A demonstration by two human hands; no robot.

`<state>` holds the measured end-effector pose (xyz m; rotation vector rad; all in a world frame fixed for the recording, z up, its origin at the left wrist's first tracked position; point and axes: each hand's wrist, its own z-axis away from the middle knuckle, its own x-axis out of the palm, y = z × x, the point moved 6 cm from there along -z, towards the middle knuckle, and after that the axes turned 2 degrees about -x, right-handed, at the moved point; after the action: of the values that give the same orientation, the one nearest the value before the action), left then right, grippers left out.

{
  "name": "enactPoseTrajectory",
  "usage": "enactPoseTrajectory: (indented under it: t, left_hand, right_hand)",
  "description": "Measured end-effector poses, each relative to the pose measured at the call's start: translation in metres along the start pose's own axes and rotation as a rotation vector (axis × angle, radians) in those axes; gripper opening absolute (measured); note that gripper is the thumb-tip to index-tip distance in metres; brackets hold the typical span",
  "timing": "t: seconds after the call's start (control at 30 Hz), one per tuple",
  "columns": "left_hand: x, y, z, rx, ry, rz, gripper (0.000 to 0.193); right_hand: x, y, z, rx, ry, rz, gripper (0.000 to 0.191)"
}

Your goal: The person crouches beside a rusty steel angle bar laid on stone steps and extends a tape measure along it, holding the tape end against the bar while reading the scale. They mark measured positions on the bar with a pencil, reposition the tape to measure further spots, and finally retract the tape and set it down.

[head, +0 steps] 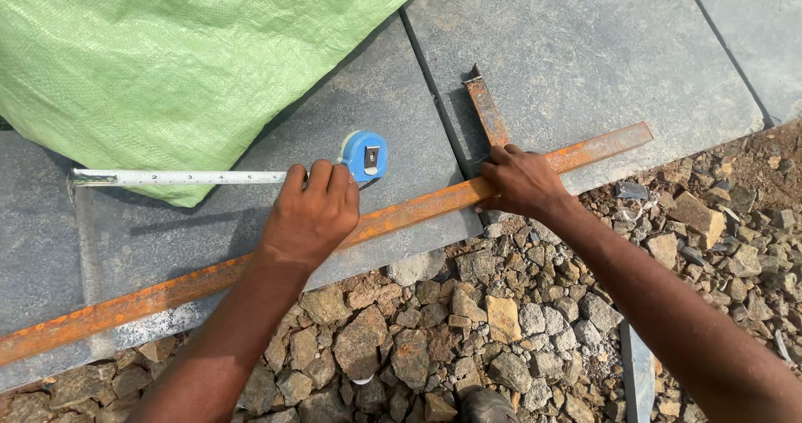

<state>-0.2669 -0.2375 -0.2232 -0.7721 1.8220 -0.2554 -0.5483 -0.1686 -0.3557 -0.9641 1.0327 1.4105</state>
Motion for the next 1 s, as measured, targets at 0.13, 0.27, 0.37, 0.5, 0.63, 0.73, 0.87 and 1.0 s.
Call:
enactPoseTrajectory:
  t: [0.13, 0.27, 0.37, 0.5, 0.63, 0.73, 0.87, 1.0]
  left_hand:
    - [-0.023, -0.033, 0.038, 0.050, -0.147, -0.042, 0.009]
    - [-0.037, -0.045, 0.089, -0.045, -0.110, 0.000, 0.008]
    - [-0.025, -0.051, 0.118, -0.127, -0.117, 0.105, 0.018]
    - [-0.009, -0.056, 0.138, -0.122, -0.163, 0.103, 0.019]
    - [-0.006, -0.063, 0.129, -0.155, -0.114, 0.116, 0.019]
    - [-0.007, -0.062, 0.117, -0.179, -0.058, 0.158, 0.016]
    - [-0.004, -0.053, 0.120, -0.197, -0.048, 0.230, 0.018]
    - [-0.002, -0.039, 0.132, -0.159, -0.079, 0.244, 0.009]
  right_hand:
    - [-0.001, -0.005, -0.014, 0.022, -0.086, 0.088, 0.069]
    - [-0.006, -0.014, -0.019, -0.002, -0.072, 0.149, 0.072]
    - [-0.002, -0.017, -0.015, 0.029, -0.066, 0.056, 0.074]
    - [0.007, -0.024, -0.014, 0.033, -0.108, 0.032, 0.077]
    - [0.000, -0.050, -0.021, -0.020, -0.082, -0.009, 0.074]
    - [-0.008, -0.096, -0.032, -0.101, -0.083, -0.038, 0.077]
    - [-0.017, -0.171, -0.060, -0.171, -0.108, -0.065, 0.076]
    - [-0.031, -0.230, -0.087, -0.210, -0.019, -0.157, 0.081]
